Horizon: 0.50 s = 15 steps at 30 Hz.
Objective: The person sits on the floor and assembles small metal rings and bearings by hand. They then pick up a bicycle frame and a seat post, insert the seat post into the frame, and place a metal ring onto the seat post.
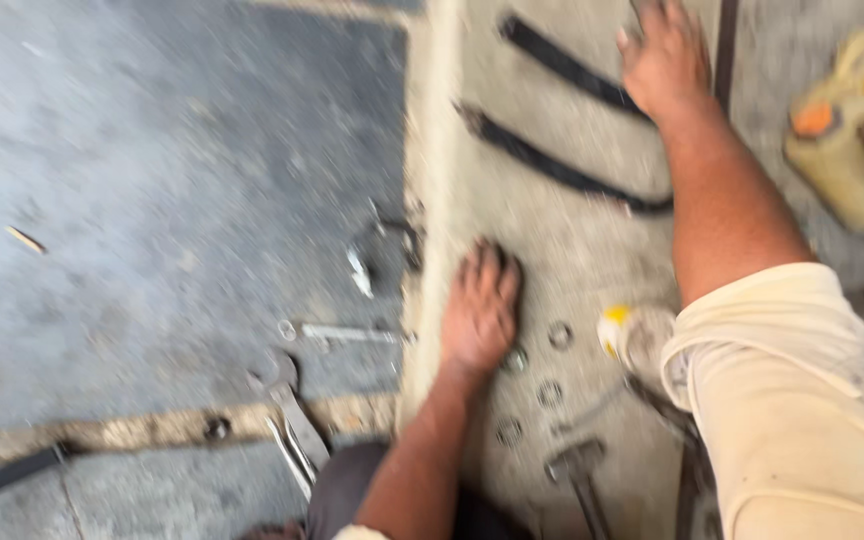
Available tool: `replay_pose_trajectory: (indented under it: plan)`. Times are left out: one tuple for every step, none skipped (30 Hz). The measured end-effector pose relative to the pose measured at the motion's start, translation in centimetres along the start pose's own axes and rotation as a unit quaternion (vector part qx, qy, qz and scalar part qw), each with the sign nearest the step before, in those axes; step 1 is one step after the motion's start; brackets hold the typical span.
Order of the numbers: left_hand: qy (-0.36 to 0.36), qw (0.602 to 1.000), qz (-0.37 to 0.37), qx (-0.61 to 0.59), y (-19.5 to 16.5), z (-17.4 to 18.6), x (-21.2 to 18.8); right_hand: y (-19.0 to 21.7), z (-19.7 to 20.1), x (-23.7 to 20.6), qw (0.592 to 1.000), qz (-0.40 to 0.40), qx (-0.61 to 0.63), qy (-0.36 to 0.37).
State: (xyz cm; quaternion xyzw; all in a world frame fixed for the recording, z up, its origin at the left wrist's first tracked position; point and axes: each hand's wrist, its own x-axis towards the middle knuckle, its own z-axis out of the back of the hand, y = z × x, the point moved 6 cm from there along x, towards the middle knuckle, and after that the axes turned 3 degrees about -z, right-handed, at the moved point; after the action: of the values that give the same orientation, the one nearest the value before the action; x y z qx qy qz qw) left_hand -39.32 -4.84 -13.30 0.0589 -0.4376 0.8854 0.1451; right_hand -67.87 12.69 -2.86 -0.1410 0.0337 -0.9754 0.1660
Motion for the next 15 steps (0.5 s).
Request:
replay_pose_trajectory:
  plan:
    - [0.015,1.000,-0.003,0.026,0.4,0.5,0.5,-0.4,-0.9,1.2,1.000,-0.010,0.019,0.003]
    - [0.033,0.998,-0.001,0.052,0.7,0.8,1.0,-0.5,-1.8,2.3,0.999,-0.019,0.040,0.010]
    - [0.036,0.998,0.000,0.054,1.0,1.4,1.6,-0.7,-2.8,3.8,0.998,-0.050,0.027,0.024]
    - [0.042,0.998,0.003,0.056,1.3,1.8,2.1,-1.0,-3.6,4.9,0.996,-0.083,0.015,0.040]
    - [0.048,0.997,0.004,0.059,1.6,2.2,2.6,-1.2,-4.5,5.9,0.992,-0.117,0.003,0.055]
    - [0.055,0.996,0.004,0.066,1.8,2.6,3.1,-1.3,-5.4,6.8,0.991,-0.115,-0.006,0.062]
    - [0.061,0.996,0.001,0.072,2.0,2.9,3.6,-1.5,-6.0,7.7,0.991,-0.115,-0.018,0.067]
    - [0.066,0.995,-0.001,0.079,2.1,3.1,4.2,-1.9,-6.8,8.5,0.991,-0.113,-0.029,0.072]
    - [0.072,0.994,-0.002,0.086,2.3,3.3,4.7,-2.1,-7.2,8.9,0.993,-0.110,-0.019,0.050]
    - [0.080,0.993,-0.003,0.091,2.4,3.3,5.1,-2.6,-7.6,9.0,0.994,-0.108,-0.010,0.030]
    - [0.088,0.991,-0.001,0.096,2.5,3.3,5.4,-3.0,-8.1,9.1,0.994,-0.105,0.000,0.012]
    - [0.087,0.992,0.006,0.091,2.4,3.3,5.6,-3.3,-8.9,9.0,0.995,-0.100,-0.003,0.010]
    - [0.084,0.993,0.005,0.084,2.5,3.3,5.9,-4.0,-9.3,8.9,0.995,-0.098,-0.010,0.002]
    - [0.074,0.994,-0.003,0.079,2.3,3.2,6.0,-5.1,-9.4,9.0,0.995,-0.097,-0.020,-0.015]
    - [0.069,0.993,-0.011,0.097,2.1,2.9,6.2,-5.9,-9.7,9.1,0.995,-0.099,-0.006,-0.024]
